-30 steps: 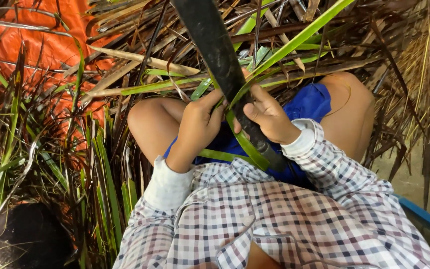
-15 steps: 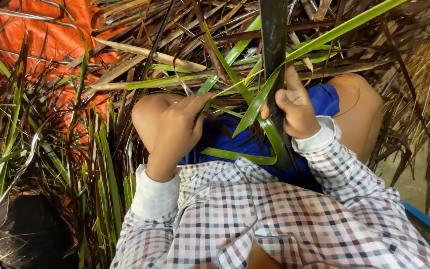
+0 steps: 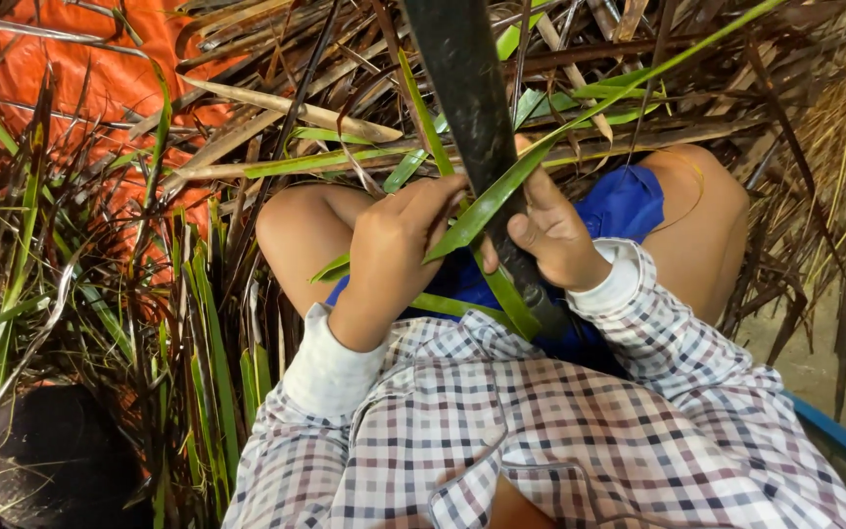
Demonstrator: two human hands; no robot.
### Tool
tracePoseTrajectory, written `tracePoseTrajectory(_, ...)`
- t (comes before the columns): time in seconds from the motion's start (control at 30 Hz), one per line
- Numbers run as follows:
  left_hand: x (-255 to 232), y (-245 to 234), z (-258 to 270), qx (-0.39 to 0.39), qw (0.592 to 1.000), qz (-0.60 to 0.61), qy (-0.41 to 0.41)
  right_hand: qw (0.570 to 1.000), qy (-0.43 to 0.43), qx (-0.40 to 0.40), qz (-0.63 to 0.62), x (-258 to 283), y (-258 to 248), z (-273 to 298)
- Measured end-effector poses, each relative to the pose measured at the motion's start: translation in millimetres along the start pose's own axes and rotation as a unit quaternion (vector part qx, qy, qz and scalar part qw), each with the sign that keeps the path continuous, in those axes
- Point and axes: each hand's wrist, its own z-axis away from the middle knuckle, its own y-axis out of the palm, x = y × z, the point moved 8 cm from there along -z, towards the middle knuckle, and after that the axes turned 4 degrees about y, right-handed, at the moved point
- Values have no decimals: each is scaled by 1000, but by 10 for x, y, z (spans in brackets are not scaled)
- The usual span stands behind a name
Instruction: A person sits on the floor and uses a machete to strip long palm leaves into thin, usable fibers.
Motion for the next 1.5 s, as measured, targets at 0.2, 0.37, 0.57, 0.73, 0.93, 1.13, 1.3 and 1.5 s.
tracePoseTrajectory(0.2, -52, -109, -23, -1, 999, -30, 42, 1000, 6, -17, 13, 58, 24, -10)
tracePoseTrajectory(0.37, 50, -247, 45, 4, 997, -62, 44, 999, -13, -38, 28, 203, -81, -62)
tracePoseTrajectory(0.57, 108, -376, 107, -24, 989, -111, 94, 998, -9, -54, 17, 101, -195, -44)
tracePoseTrajectory(0.73, 162, -507, 159, -35, 983, -149, 105, 998, -3, -59, -12, 193, -391, -39)
tracePoseTrajectory(0.93, 54, -595, 109, 18, 986, -115, 117, 986, 26, -143, 81, 314, -578, 78)
tracePoseTrajectory(1.13, 73, -597, 127, 9, 983, -135, 122, 992, 26, -118, 33, 293, -568, 101)
tracePoseTrajectory(1.3, 131, -581, 151, 17, 987, -122, 101, 991, 29, -122, 42, 265, -586, 123)
tracePoseTrajectory(1.5, 61, -467, 42, 55, 989, -116, 69, 992, 38, -113, 50, 286, -516, 99)
